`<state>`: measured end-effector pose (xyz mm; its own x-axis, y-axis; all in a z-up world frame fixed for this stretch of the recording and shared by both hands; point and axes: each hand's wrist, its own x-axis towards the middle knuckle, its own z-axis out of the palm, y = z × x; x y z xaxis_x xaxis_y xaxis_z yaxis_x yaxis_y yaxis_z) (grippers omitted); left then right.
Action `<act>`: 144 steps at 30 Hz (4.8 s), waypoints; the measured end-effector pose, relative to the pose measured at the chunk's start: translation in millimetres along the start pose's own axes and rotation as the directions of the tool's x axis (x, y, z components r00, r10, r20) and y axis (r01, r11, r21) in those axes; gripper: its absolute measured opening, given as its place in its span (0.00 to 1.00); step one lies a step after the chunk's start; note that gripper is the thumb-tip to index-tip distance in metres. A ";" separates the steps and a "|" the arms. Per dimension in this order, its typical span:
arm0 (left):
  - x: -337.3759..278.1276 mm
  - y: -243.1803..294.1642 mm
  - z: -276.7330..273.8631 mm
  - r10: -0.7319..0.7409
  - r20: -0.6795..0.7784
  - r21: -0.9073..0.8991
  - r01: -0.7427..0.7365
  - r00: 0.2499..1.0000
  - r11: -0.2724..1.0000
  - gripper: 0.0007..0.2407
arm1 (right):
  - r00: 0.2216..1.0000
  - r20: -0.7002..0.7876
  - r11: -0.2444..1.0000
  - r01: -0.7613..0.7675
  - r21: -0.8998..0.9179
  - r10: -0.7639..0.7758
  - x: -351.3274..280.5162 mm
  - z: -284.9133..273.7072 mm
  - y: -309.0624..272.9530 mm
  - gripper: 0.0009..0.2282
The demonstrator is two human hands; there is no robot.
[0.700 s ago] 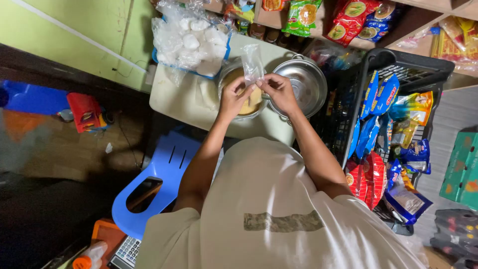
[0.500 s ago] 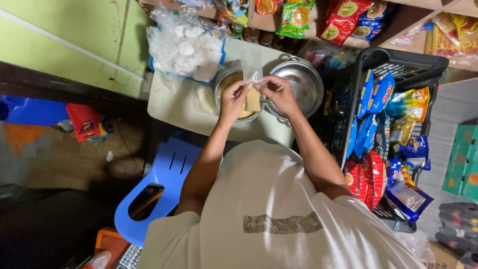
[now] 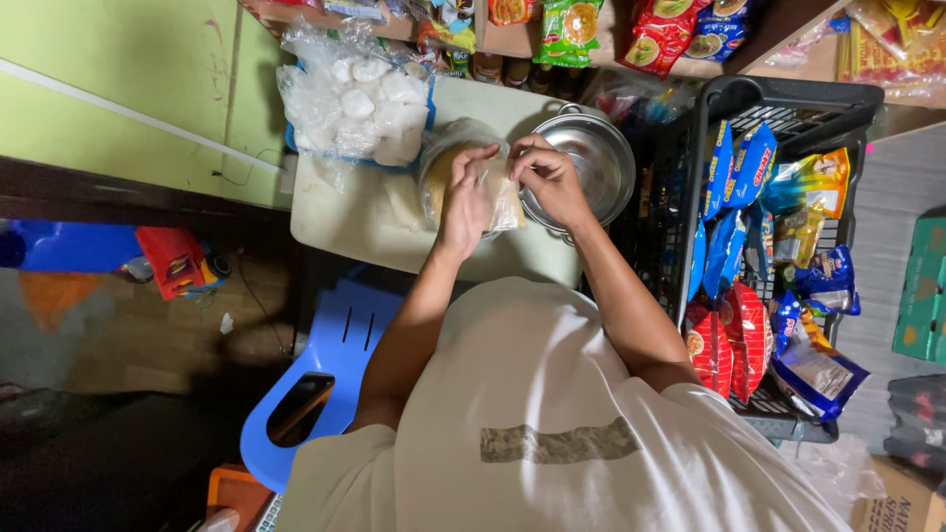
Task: Scooping a brown powder from a container and filling small plastic bags.
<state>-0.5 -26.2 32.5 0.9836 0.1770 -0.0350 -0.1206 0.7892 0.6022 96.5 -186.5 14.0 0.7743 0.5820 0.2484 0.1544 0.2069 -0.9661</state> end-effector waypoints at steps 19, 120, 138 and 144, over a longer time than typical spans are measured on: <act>4.6 -20.1 0.6 -0.016 0.084 0.386 -0.017 0.996 0.922 0.23 | 0.936 -0.034 0.923 -0.337 0.186 0.349 -50.6 -3.2 -0.7 0.21; 0.3 -51.4 -353.0 0.410 -0.318 0.821 0.464 0.855 -0.332 0.19 | 0.815 0.567 0.522 0.537 -0.663 -0.119 -16.6 64.2 -395.6 0.06; 8.8 -84.2 -410.9 0.405 -0.503 0.812 0.578 0.763 -0.080 0.09 | 0.949 0.031 0.596 -0.171 -0.784 0.314 -17.1 23.2 16.4 0.12; 13.2 -44.8 -333.9 0.526 -0.551 0.736 0.675 0.647 -0.059 0.26 | 0.941 0.035 0.732 -0.239 -0.638 0.337 -16.2 33.2 24.7 0.13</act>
<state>-26.9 137.1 -261.2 0.4992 0.8542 -0.1455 0.7695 -0.3598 0.5277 67.4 -164.7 -11.5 0.7593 0.6446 -0.0891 0.3199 -0.4890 -0.8115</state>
